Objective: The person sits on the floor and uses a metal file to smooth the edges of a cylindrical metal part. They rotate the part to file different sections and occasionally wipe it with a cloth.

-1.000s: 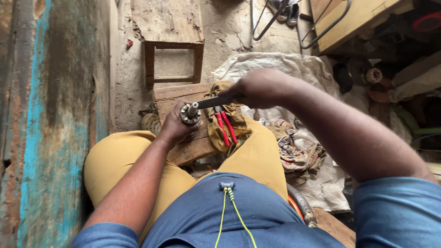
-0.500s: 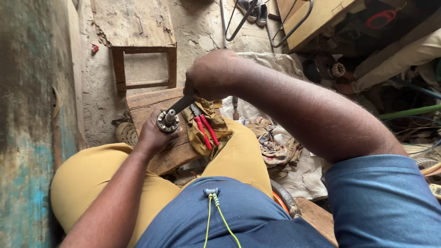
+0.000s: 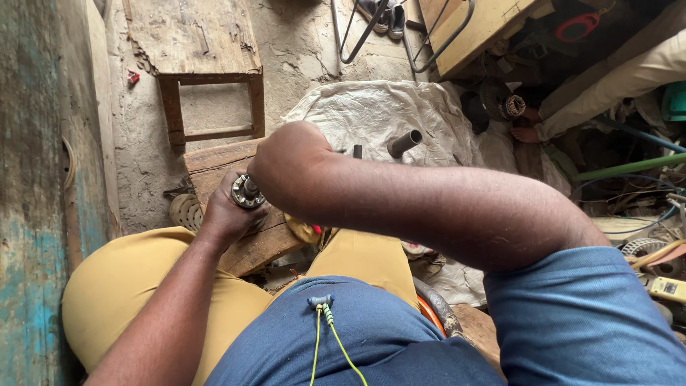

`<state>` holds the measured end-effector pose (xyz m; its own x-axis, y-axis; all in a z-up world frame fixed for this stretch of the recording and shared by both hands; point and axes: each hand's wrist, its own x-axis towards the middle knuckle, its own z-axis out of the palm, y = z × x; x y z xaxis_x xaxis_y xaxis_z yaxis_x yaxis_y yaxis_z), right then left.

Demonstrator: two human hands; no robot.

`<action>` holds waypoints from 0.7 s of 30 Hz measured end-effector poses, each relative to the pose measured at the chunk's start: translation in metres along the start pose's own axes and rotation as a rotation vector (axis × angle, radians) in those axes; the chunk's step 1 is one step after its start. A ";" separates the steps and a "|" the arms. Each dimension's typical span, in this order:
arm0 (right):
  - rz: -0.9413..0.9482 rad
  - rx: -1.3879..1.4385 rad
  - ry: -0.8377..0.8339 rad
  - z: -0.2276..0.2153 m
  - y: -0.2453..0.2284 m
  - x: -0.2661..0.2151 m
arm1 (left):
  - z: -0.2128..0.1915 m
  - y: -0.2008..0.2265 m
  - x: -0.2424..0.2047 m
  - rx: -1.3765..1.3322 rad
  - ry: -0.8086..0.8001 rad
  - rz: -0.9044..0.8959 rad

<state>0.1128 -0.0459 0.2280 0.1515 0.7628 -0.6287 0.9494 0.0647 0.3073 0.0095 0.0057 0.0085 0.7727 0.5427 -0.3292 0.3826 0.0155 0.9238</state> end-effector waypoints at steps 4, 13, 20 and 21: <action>-0.049 0.012 -0.003 -0.002 0.018 0.001 | 0.001 -0.005 0.002 0.054 0.044 0.118; 0.026 0.064 -0.106 -0.011 0.066 0.000 | -0.001 -0.006 0.004 0.058 0.026 0.092; 0.083 0.224 -0.110 -0.005 0.072 -0.008 | -0.003 -0.005 0.001 0.011 0.024 0.156; 0.111 0.233 -0.149 -0.007 0.069 -0.009 | -0.003 -0.005 0.002 0.011 0.026 0.167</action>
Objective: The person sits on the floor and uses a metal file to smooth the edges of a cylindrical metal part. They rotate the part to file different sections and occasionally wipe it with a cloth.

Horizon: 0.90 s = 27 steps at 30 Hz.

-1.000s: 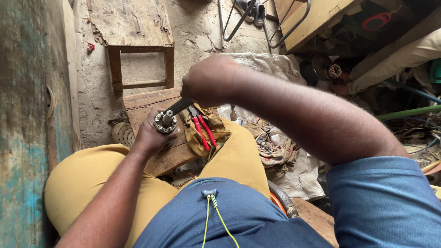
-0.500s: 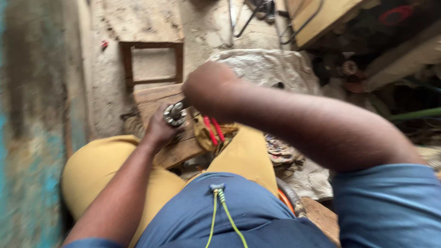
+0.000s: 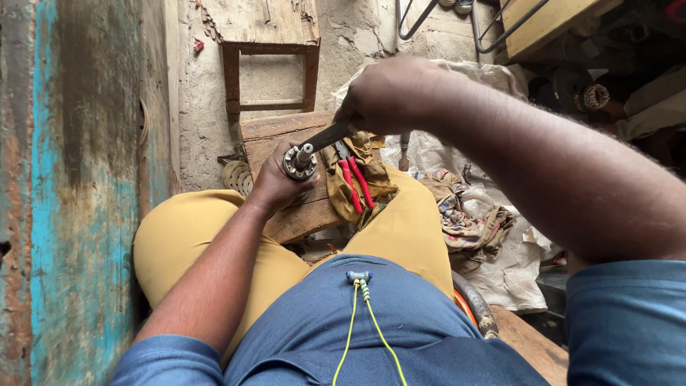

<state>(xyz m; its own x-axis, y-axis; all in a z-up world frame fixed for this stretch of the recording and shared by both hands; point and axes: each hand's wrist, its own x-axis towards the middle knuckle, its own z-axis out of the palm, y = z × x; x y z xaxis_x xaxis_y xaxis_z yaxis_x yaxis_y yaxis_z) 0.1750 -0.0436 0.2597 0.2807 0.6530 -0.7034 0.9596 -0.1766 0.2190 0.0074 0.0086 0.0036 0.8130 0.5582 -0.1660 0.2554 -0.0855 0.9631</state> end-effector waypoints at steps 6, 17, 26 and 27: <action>-0.101 -0.262 0.112 0.002 -0.023 -0.016 | 0.001 -0.005 0.001 -0.001 0.012 0.025; -0.191 -0.436 0.101 -0.012 -0.043 0.008 | 0.002 -0.002 0.001 -0.038 -0.009 0.003; -0.141 -0.541 -0.011 -0.017 -0.069 0.030 | 0.000 0.012 0.000 -0.003 -0.035 -0.143; -0.126 -0.534 -0.011 -0.019 -0.068 0.028 | 0.000 0.015 -0.002 0.017 -0.035 -0.138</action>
<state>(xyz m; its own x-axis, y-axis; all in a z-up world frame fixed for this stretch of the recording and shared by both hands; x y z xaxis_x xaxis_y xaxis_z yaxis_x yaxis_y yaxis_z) 0.1170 0.0003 0.2378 0.1667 0.6367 -0.7529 0.8435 0.3033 0.4432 0.0095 0.0066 0.0182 0.7870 0.5365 -0.3046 0.3748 -0.0236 0.9268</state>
